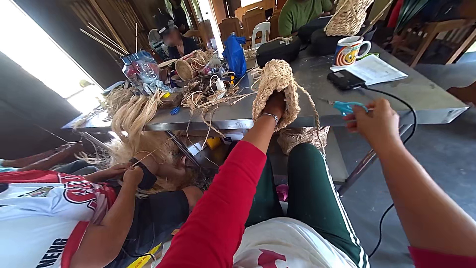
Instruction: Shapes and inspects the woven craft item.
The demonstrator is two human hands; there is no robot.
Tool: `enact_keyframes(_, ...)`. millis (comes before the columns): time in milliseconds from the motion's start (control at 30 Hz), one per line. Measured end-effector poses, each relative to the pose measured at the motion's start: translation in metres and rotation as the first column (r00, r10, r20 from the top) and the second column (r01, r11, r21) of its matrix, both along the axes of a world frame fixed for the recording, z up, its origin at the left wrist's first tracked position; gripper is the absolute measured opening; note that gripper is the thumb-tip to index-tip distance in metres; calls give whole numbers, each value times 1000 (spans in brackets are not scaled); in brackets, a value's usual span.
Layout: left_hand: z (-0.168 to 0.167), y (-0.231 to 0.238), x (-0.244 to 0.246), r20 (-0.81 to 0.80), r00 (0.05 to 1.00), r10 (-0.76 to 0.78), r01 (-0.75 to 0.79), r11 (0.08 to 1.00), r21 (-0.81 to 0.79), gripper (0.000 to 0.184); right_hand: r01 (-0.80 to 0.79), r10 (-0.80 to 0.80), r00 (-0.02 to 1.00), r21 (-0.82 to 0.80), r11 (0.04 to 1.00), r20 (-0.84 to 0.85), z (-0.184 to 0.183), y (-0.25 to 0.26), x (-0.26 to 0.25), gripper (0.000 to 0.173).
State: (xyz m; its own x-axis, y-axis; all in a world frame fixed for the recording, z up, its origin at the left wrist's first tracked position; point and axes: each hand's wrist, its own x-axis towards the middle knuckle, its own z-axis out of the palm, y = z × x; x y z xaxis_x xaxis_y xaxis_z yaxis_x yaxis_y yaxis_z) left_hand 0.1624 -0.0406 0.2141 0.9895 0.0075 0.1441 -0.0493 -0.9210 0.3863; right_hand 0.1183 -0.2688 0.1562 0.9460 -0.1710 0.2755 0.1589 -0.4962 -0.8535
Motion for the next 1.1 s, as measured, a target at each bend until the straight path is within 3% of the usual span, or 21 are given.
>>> enact_keyframes(133,-3,-2,2,-21,1000,-20,20,1000,1,43,-98,92,995,369,924,32,-3,-7,-27,38)
enact_keyframes(200,-4,-2,0,-12,1000,-12,12,1000,8,44,-192,182,980,596,780,79,-3,-6,-45,19)
enact_keyframes(267,-5,-3,0,11,1000,4,-4,1000,9,44,-303,322,938,754,582,129,-4,-2,-66,23)
enact_keyframes(333,-8,-2,1,37,999,6,-6,1000,-5,42,-437,494,848,781,446,191,-10,2,-84,42)
enact_keyframes(400,-10,-2,3,46,999,3,-3,1000,8,42,-523,609,761,765,377,221,-22,8,-94,51)
enact_keyframes(567,-8,-5,1,12,1000,5,-5,999,31,42,-610,777,576,766,202,254,-47,26,-100,40)
enact_keyframes(667,-8,-6,1,-14,1000,-13,14,998,68,43,-603,797,526,791,104,296,-52,42,-96,28)
enact_keyframes(867,-8,-4,1,19,1000,-1,1,1000,11,41,-519,819,539,844,138,198,-52,61,-90,31)
enact_keyframes(967,-6,-4,-2,43,999,21,-21,1000,4,39,-493,800,582,845,208,143,-44,67,-78,44)
enact_keyframes(1100,-3,-3,-10,19,1000,-10,11,999,-50,39,-404,749,663,842,357,0,-26,74,-55,41)
